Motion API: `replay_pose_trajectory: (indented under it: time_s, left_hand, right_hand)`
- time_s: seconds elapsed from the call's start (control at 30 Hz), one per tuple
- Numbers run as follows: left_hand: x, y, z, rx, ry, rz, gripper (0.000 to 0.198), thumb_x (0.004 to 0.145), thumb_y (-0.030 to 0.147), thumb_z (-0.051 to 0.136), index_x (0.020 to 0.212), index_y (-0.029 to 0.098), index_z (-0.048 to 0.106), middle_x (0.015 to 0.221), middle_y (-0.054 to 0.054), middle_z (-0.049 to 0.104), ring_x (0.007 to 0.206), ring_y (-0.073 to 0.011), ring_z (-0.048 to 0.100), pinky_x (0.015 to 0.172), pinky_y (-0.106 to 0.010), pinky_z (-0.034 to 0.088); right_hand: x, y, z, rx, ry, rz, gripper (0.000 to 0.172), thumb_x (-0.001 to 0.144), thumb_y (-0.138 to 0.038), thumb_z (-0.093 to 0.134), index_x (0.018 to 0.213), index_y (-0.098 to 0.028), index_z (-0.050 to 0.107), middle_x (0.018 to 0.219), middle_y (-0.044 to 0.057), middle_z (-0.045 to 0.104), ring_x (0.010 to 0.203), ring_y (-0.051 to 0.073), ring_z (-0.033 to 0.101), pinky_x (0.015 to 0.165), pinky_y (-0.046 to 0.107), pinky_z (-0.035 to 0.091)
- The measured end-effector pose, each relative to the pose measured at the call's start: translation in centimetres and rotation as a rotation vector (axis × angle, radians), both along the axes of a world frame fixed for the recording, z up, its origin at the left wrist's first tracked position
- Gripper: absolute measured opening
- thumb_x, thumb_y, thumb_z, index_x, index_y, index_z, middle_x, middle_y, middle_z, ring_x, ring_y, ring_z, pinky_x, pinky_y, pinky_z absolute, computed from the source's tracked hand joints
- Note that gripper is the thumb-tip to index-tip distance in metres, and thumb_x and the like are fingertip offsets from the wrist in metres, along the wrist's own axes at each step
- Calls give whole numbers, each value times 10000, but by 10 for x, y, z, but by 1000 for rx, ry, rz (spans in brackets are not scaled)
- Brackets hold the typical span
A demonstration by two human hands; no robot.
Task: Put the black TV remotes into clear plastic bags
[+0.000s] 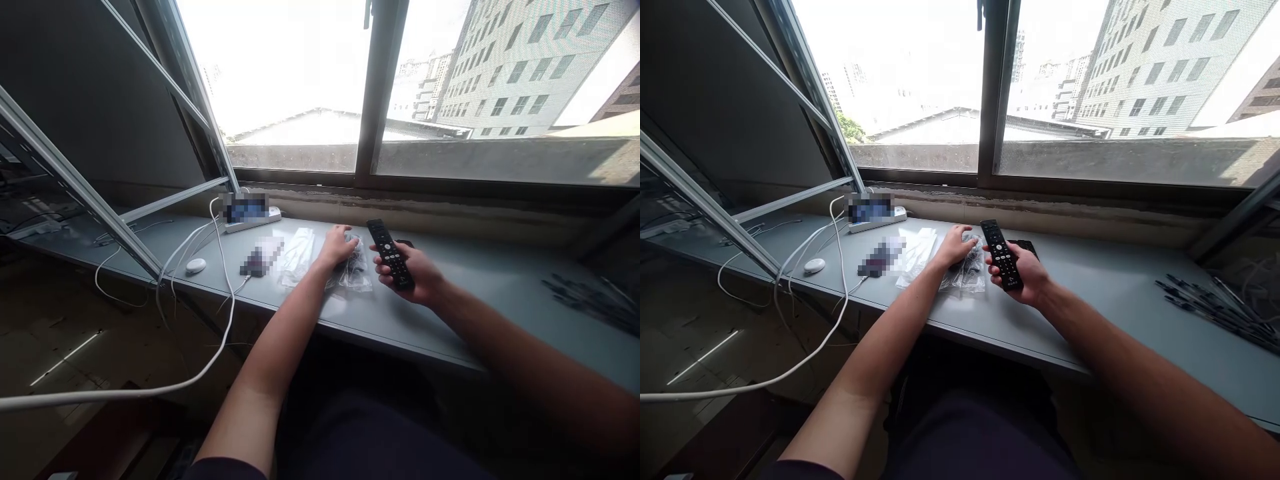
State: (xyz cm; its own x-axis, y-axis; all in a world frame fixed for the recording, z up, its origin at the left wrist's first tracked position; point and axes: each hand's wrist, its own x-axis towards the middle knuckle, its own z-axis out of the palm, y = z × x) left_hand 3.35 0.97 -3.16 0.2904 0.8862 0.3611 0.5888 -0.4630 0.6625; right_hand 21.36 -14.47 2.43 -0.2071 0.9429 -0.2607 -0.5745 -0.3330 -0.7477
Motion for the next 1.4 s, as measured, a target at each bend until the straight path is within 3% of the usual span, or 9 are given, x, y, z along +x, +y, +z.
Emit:
replay_pose_trajectory:
  time_s: [0.2,0.3,0.5,0.7,0.87,1.03,1.2,1.3,1.4]
  left_hand:
    - [0,0,-1,-17,-5,2,445,1010,332,738,1419,157,720,1530,-185,671,1476,-303,626,1310,-412,437]
    - [0,-1,-1,-21,-4,0,419,1006,336,739,1397,184,734,1523,-174,677,1474,-308,628,1302,-425,447]
    - [0,-1,0,5,8,2,394,1017,313,708,1386,180,739,1508,-174,688,1468,-304,632,1302,-420,444]
    - [1,-1,-1,13,15,13,448,1015,281,706,1439,137,710,1532,-196,682,1482,-312,623,1309,-419,432]
    - [1,-1,-1,13,5,28,462,1025,299,707,1467,167,690,1539,-187,677,1490,-311,616,1299,-436,440]
    - [1,-3,-1,12,21,27,414,1038,316,689,1425,174,712,1516,-182,686,1482,-327,618,1278,-444,463]
    - [1,-4,1,7,11,24,535,1024,301,694,1531,136,642,1577,-208,655,1522,-337,590,1314,-451,428]
    - [1,-4,1,-9,-15,28,676,1010,290,714,1637,106,541,1583,-213,653,1532,-329,579,1327,-437,408]
    - [1,-4,1,-24,-25,28,711,1012,296,710,1668,104,512,1584,-212,653,1535,-329,574,1329,-433,400]
  right_hand:
    - [-4,-3,3,-18,27,10,324,1164,-445,544,1242,-187,725,770,45,624,568,175,562,434,266,544]
    - [-4,-5,5,-44,17,18,272,1144,-412,634,1267,-190,733,756,23,608,544,159,561,383,236,519]
    - [-3,-4,4,-38,-49,9,205,1141,-307,621,1277,-189,721,999,126,811,671,210,754,497,298,671]
    - [-5,-3,2,-33,-62,-55,274,1192,-375,484,1171,-201,694,978,153,819,591,192,680,366,254,515]
    - [-7,-6,6,-13,-81,-31,207,1141,-309,540,1167,-193,709,965,154,816,603,199,661,386,267,519]
    - [-7,-9,7,4,-91,-5,226,1126,-350,592,1141,-185,747,994,152,811,654,201,664,449,280,548]
    - [-8,-8,2,107,-56,-7,113,1059,-326,781,1114,-227,776,973,57,759,721,159,674,523,240,569]
    - [-8,-6,-4,137,-55,-40,198,965,-303,911,1119,-258,795,951,16,743,753,150,694,558,227,597]
    - [-6,-3,-8,180,-107,-120,392,863,-206,973,1204,-309,809,1023,8,796,852,182,764,717,293,688]
